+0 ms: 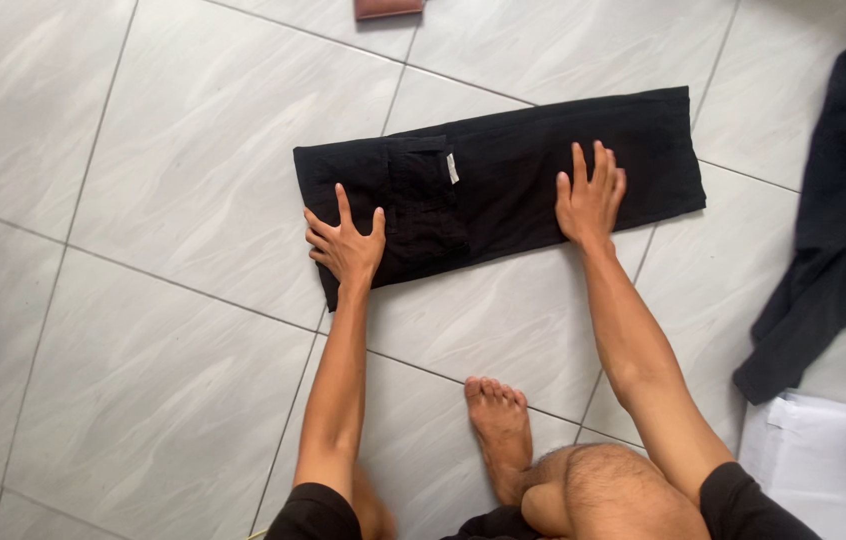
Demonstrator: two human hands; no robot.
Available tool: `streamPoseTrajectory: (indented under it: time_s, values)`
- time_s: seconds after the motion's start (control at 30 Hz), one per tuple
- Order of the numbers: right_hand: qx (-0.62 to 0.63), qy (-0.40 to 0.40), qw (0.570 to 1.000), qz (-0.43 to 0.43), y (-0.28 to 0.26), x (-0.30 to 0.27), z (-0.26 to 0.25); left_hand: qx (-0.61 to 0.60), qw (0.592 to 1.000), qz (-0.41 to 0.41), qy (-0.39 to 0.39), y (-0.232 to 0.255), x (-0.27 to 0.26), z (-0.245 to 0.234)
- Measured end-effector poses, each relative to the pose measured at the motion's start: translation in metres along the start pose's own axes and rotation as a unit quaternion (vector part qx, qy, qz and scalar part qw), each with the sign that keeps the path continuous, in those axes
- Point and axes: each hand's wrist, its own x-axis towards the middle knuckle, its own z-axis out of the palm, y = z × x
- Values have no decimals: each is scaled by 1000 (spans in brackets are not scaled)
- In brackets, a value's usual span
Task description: The person folds a pair of black pants on a tiled floor, then places them into an open suitcase. They then unfold another pair of black pants and begin folding them again.
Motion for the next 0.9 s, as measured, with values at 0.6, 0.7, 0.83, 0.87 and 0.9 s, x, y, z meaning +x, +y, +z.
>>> streamPoseTrajectory:
  time_s: [0.6, 0.7, 0.83, 0.87, 0.9]
  values:
    - [26, -38, 982, 183, 64, -60, -42, 96, 983, 155, 30, 57, -31, 24]
    - [110, 9, 976, 188, 31, -29, -49, 132, 946, 277, 106, 67, -19, 23]
    - [84, 35, 996, -5, -68, -12, -4, 53, 935, 331, 111, 86, -2, 38]
    - [104, 19, 994, -40, -92, -11, 12, 23, 939, 329, 101, 87, 1, 43]
    - [45, -15, 996, -74, -117, -10, 30, 31, 933, 343, 109, 83, 8, 45]
